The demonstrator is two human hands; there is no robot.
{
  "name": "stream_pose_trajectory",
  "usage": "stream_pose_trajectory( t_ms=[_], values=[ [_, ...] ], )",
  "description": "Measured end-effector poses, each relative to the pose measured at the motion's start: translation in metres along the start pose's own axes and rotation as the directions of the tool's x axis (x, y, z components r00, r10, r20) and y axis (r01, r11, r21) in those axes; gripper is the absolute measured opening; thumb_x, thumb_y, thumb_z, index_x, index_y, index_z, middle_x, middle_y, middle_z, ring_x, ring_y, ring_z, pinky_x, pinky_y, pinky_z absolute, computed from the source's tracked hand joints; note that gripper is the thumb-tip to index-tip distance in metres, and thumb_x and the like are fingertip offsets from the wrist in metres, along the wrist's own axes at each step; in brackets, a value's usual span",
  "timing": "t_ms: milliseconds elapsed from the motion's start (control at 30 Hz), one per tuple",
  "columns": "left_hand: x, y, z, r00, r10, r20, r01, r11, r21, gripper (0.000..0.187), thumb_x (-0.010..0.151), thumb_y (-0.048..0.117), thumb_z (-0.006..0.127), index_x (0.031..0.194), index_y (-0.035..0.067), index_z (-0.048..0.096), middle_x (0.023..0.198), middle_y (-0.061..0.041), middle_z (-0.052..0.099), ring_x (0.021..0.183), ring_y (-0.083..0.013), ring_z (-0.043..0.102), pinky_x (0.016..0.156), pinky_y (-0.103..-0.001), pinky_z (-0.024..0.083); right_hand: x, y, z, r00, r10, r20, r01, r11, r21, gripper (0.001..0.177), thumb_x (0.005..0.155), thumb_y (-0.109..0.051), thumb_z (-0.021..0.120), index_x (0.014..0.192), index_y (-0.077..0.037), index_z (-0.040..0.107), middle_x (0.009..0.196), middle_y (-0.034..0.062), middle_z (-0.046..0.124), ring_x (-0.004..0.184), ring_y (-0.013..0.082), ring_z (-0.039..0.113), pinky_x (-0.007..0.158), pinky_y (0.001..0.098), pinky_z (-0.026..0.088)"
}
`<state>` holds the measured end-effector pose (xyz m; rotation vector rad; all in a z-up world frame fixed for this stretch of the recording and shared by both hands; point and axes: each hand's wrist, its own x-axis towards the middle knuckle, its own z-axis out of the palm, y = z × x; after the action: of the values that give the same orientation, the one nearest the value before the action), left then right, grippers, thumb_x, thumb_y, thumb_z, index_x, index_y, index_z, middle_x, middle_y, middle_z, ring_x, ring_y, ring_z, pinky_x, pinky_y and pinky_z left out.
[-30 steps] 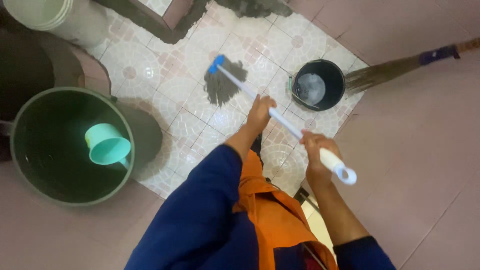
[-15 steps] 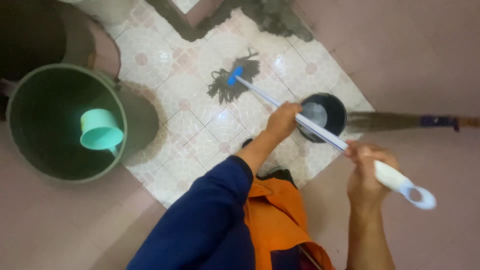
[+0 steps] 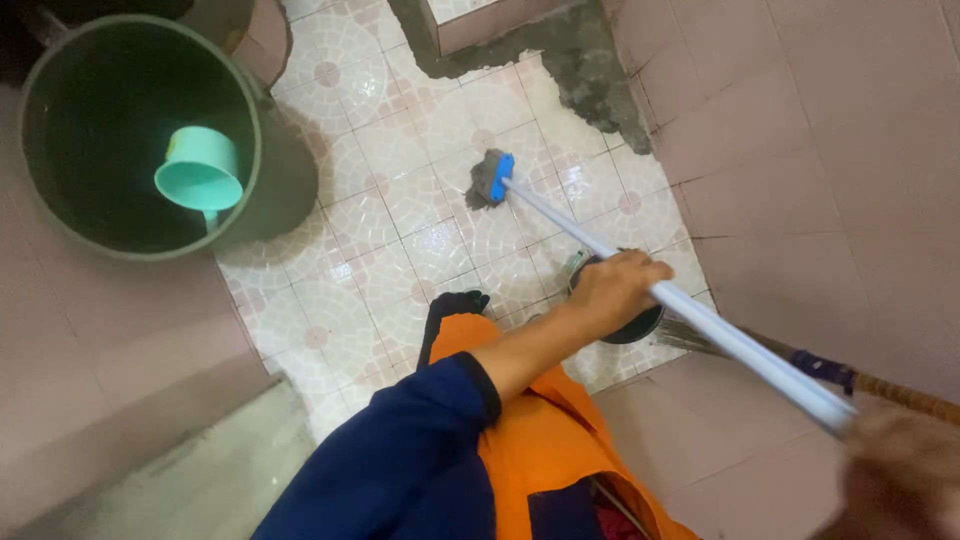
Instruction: Mopping a tiled floor in a bathroom using a mop and water from a bucket.
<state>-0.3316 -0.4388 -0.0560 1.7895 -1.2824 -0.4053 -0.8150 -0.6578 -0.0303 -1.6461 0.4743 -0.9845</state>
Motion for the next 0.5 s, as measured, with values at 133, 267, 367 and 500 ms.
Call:
stream_pose_trajectory(
  t_ms=[133,267,367,500],
  values=[
    [-0.025,-0.087,0.078,0.941,-0.281,0.187,0.276,0.960,0.055,0.022,0.081,0.017,0.077,0.102,0.018,0.070,0.112,-0.017,0.067,0.099,-0.0372,0.069,0.080,-0.049,0.058,0.038,-0.022,0.182,0.994,0.059,0.090,-0.068,0.992,0.108,0.010,0.101,-0.011,0.061,0.094,-0.015,0.055,0.079,0.0032,0.056,0.069,0.0141,0.051,0.080,0.0386,0.050],
    [-0.023,-0.109,0.111,0.884,-0.419,0.207,0.379,0.902,0.208,0.035,0.073,0.012,0.078,0.106,0.013,0.068,0.132,-0.027,0.060,0.106,-0.0465,0.064,0.085,-0.051,0.056,0.076,-0.047,0.319,0.977,0.099,0.190,-0.138,0.969,0.205,0.017,0.098,-0.006,0.063,0.089,-0.014,0.052,0.076,0.0030,0.055,0.067,0.0134,0.052,0.084,0.0438,0.051],
    [-0.022,-0.103,0.125,0.933,-0.347,0.099,0.340,0.937,0.077,0.037,0.074,0.011,0.076,0.110,0.014,0.065,0.135,-0.029,0.060,0.109,-0.0487,0.065,0.091,-0.052,0.055,0.074,-0.024,0.282,0.977,0.096,0.193,-0.144,0.957,0.252,0.015,0.097,-0.004,0.062,0.090,-0.013,0.053,0.066,0.0012,0.055,0.063,0.0130,0.052,0.081,0.0425,0.052],
    [-0.008,-0.115,0.133,0.930,-0.349,0.116,0.341,0.937,0.080,0.035,0.077,0.007,0.074,0.110,0.013,0.062,0.142,-0.030,0.056,0.109,-0.0525,0.063,0.092,-0.053,0.054,0.100,-0.027,0.289,0.979,0.095,0.179,-0.134,0.966,0.220,0.016,0.097,-0.006,0.063,0.090,-0.013,0.051,0.074,0.0030,0.055,0.062,0.0120,0.053,0.077,0.0416,0.054]
  ],
)
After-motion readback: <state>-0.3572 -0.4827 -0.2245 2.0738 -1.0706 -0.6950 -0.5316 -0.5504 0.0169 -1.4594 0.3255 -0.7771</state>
